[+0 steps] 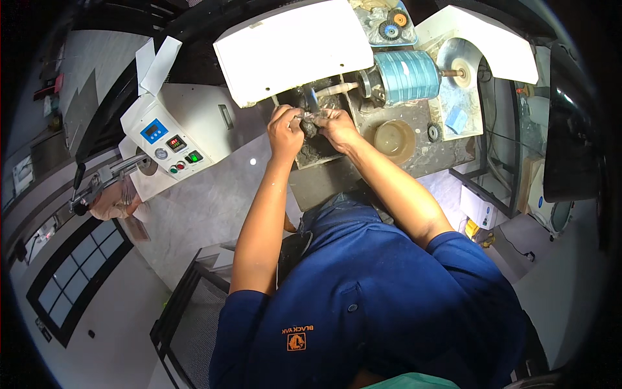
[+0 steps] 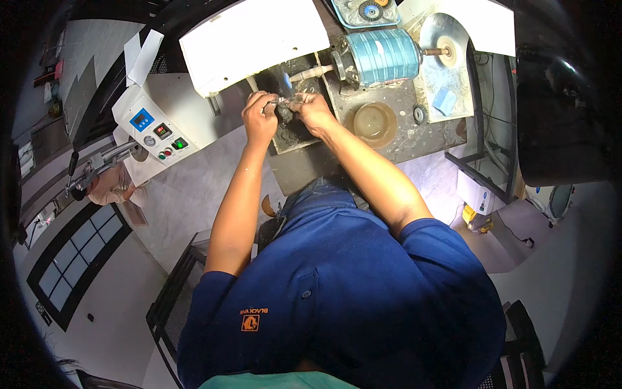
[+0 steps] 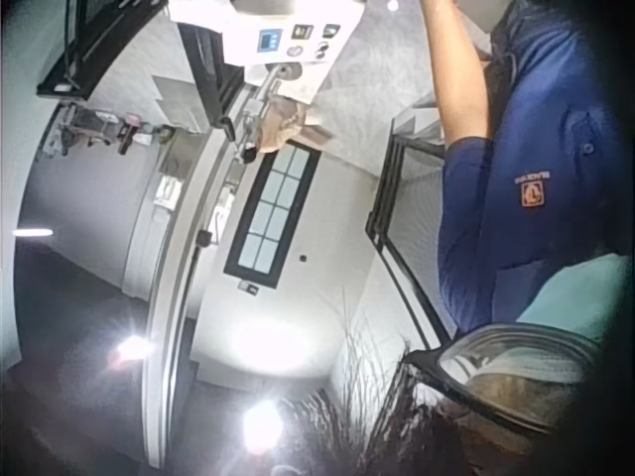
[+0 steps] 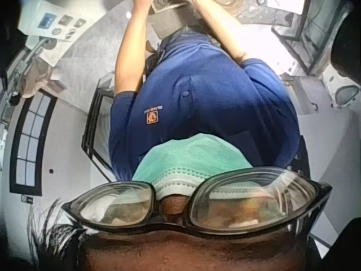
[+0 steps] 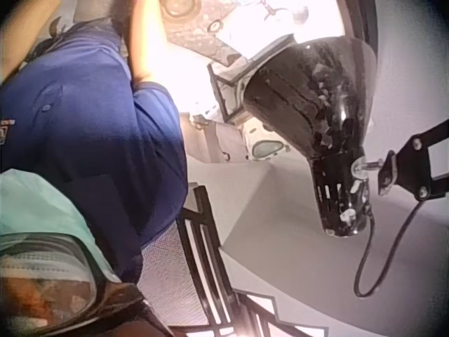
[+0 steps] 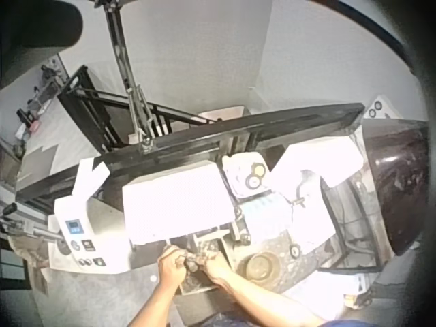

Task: Polishing a metal dental prosthetic framework using a bench lathe.

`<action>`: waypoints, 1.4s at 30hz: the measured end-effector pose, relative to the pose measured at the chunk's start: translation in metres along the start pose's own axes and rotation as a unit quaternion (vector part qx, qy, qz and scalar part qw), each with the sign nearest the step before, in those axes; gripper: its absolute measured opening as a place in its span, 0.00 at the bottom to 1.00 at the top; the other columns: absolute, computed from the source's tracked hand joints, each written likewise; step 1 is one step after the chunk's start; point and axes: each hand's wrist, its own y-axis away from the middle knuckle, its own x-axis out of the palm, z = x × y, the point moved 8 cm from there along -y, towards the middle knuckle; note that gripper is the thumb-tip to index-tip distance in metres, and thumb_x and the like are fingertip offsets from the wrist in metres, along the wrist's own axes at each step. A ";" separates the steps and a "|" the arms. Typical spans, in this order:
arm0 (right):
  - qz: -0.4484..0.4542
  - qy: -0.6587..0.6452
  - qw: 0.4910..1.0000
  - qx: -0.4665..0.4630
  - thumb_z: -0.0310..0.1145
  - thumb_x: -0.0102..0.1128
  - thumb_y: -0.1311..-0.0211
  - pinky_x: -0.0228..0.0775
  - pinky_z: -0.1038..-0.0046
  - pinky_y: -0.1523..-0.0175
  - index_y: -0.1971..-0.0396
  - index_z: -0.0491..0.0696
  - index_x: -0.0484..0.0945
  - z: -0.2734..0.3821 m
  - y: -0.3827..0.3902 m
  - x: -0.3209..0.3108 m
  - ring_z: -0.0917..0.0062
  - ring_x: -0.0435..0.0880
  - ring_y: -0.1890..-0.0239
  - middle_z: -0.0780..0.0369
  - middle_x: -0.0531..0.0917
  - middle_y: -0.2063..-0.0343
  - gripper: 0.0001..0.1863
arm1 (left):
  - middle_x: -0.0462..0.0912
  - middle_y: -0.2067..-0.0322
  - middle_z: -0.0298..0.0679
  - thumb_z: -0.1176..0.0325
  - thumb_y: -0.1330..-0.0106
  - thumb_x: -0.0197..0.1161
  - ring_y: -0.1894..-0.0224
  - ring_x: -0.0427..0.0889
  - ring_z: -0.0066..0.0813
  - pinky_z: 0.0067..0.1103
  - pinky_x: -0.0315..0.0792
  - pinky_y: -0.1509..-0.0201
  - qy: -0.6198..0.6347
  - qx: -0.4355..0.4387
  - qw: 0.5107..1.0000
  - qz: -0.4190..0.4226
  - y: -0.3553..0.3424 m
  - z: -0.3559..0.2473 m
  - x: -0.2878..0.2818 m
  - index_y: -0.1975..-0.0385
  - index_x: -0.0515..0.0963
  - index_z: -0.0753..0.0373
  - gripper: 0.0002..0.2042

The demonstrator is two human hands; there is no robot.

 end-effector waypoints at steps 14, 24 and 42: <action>0.004 -0.013 1.000 -0.001 0.19 0.56 0.44 0.69 0.80 0.72 0.72 0.42 0.79 0.001 -0.001 0.000 0.81 0.79 0.76 0.62 0.83 0.73 0.04 | 0.79 0.71 0.44 0.85 0.55 0.56 0.64 0.78 0.44 0.30 0.73 0.60 -0.006 0.041 0.999 0.001 0.001 -0.001 0.005 0.74 0.77 0.68 0.08; 0.004 0.033 0.999 -0.001 0.19 0.57 0.44 0.71 0.81 0.69 0.69 0.43 0.80 -0.001 -0.003 -0.008 0.82 0.80 0.72 0.63 0.83 0.72 0.05 | 0.79 0.71 0.46 0.86 0.54 0.55 0.62 0.79 0.44 0.30 0.73 0.58 0.011 0.030 0.999 0.004 0.005 -0.001 0.005 0.73 0.79 0.68 0.10; -0.003 -0.037 0.999 0.020 0.19 0.56 0.43 0.74 0.76 0.65 0.67 0.41 0.79 0.001 -0.004 -0.011 0.77 0.81 0.70 0.61 0.83 0.70 0.05 | 0.78 0.73 0.45 0.84 0.54 0.58 0.70 0.79 0.43 0.27 0.72 0.63 0.016 -0.030 0.999 0.013 0.000 0.007 0.017 0.75 0.77 0.69 0.06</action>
